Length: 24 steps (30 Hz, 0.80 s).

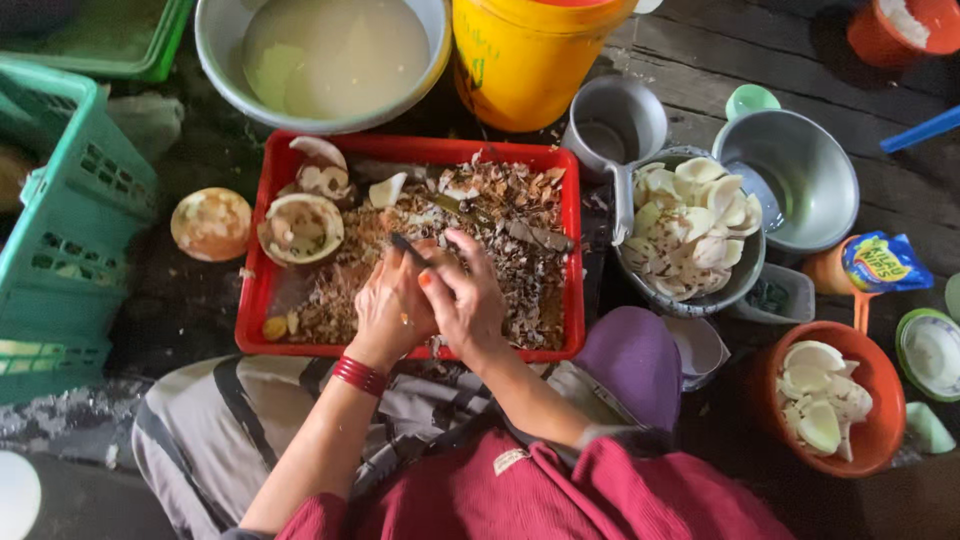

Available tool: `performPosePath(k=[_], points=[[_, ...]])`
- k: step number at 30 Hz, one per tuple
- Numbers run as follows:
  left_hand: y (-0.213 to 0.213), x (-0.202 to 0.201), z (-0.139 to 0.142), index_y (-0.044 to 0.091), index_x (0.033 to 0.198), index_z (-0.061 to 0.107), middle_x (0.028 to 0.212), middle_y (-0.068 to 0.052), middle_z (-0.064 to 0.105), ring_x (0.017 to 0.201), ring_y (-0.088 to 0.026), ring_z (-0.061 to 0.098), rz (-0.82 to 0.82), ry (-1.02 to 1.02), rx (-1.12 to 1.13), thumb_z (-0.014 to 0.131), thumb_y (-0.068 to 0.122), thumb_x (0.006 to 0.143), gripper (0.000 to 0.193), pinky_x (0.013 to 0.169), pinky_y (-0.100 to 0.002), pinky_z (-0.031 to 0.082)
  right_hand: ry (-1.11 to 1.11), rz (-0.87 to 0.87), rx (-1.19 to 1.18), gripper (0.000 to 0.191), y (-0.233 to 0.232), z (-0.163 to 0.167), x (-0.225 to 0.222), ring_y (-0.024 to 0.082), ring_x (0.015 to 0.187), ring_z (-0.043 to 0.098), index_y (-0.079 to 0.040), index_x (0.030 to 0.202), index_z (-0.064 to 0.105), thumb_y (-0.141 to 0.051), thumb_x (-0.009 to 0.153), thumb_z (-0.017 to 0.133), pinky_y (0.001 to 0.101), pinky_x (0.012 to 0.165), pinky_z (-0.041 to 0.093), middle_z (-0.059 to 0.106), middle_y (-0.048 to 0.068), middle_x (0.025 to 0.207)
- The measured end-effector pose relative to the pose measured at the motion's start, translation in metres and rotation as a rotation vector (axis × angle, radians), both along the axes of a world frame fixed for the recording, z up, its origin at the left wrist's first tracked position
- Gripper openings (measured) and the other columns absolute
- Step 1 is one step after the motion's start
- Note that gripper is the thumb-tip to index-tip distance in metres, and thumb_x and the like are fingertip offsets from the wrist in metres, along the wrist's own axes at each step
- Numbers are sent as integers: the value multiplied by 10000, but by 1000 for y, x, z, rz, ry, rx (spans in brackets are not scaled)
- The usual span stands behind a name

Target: The person sits on the floor and uses a knife to peel the outer husk from a coconut, rotating it to remove the husk in strips. After finishing one coconut, they place it aside and begin peeling a second coconut in the same manner.

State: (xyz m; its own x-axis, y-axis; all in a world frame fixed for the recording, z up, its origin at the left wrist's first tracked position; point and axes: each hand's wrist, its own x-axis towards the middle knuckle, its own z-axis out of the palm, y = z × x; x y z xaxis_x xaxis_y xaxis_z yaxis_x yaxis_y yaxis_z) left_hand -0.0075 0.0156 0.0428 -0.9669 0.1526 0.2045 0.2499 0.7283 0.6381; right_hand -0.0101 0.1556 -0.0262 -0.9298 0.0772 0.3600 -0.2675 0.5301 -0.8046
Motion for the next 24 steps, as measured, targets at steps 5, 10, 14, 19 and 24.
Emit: performPosePath(k=[5, 10, 14, 19, 24], points=[[0, -3, 0, 94, 1250, 583, 1125, -190, 619, 999, -409, 642, 5, -54, -24, 825, 319, 552, 773, 804, -495, 544, -658, -56, -473, 325, 4, 22, -37, 369, 857, 492, -64, 1092, 800, -333, 1037, 626, 440, 767, 377, 658, 301, 1142], [0, -6, -4, 92, 1336, 578, 1171, -168, 616, 1044, -386, 652, -41, 24, -66, 774, 288, 813, 592, 856, -469, 556, 189, 67, 231, 294, 1, 13, -6, 336, 1148, 651, -79, 960, 772, -348, 1027, 675, 373, 918, 534, 656, 175, 1332], [8, -1, -2, 103, 1218, 599, 1130, -150, 622, 1054, -388, 653, 42, -6, -150, 814, 331, 773, 544, 806, -493, 545, -400, 66, -351, 331, 16, -13, -37, 229, 926, 684, -49, 1031, 787, -350, 979, 659, 357, 791, 529, 667, 88, 1170], [5, -3, 5, 140, 1254, 604, 1199, -191, 630, 1056, -409, 643, 0, 145, -175, 890, 400, 436, 905, 788, -472, 558, -494, 276, -791, 255, 35, -27, -58, 150, 1157, 709, -50, 1039, 756, -294, 1009, 687, 270, 1046, 537, 782, 70, 1177], [-5, -11, -7, 140, 1364, 540, 1221, -174, 624, 1020, -386, 671, 49, -157, 15, 907, 419, 593, 899, 843, -497, 552, 127, -17, 243, 285, -5, 15, 3, 261, 973, 672, -120, 1122, 785, -314, 990, 623, 301, 777, 608, 664, 119, 1206]])
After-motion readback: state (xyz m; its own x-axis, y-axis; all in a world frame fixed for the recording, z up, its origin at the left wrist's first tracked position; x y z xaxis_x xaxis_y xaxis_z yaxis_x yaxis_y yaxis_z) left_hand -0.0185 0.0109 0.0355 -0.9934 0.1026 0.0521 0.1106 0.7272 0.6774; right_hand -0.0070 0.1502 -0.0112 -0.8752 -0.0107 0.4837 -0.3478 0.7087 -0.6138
